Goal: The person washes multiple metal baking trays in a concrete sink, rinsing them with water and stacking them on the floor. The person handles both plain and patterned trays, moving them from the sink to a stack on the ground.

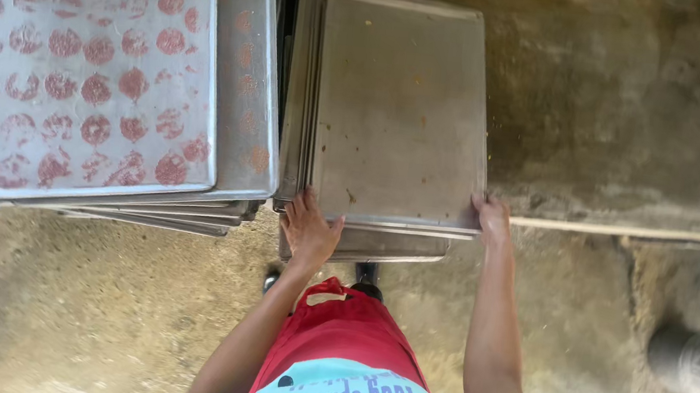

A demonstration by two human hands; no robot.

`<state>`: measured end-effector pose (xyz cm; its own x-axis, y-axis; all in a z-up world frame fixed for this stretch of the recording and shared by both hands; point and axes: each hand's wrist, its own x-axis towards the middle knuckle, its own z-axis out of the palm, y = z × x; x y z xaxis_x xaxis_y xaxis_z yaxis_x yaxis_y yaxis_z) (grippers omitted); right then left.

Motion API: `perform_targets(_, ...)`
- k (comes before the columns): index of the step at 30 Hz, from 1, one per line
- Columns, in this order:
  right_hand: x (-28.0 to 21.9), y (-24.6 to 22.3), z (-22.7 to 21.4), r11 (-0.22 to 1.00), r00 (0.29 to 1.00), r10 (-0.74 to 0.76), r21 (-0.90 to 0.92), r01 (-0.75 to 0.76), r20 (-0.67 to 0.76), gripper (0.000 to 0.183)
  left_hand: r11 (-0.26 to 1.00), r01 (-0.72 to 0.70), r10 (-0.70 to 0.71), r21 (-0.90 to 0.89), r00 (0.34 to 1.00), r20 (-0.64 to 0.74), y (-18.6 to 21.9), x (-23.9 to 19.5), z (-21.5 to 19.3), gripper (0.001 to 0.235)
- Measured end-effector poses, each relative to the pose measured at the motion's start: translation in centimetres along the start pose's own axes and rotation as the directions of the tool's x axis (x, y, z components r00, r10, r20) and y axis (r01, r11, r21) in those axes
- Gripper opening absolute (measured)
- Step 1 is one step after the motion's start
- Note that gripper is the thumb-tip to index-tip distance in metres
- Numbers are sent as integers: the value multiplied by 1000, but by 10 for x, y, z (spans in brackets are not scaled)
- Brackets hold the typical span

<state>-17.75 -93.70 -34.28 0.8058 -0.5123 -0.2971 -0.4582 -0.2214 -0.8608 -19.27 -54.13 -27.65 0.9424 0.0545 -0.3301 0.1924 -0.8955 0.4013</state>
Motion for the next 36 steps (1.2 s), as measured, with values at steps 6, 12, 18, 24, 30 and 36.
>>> perform_targets(6, -1, -120, 14, 677, 843, -506, -523, 519, 183, 74, 986, 110, -140, -127, 957, -253, 7, 40, 23, 70)
perform_targets(12, -23, -162, 177, 392, 400, -498, -212, 895, 769, 68, 978, -8, -117, -207, 805, -581, 0, 21, 46, 73)
perform_targets(18, 78, -154, 213, 371, 481, -598, -310, 875, 641, 76, 940, 146, -269, -309, 874, -404, 41, -14, 44, 82)
perform_targets(24, 256, -195, 208, 325, 544, -650, -453, 830, 530, 88, 862, 234, -447, -450, 768, -459, 107, -21, 47, 107)
perform_targets(30, 385, -244, 201, 272, 579, -534, -523, 808, 616, 88, 554, 176, -740, -814, 552, -385, 166, -12, 130, 105)
perform_targets(36, 350, -196, 185, 161, 356, -664, -339, 927, 658, 86, 261, 208, -899, -943, 407, -160, 197, -28, 169, 101)
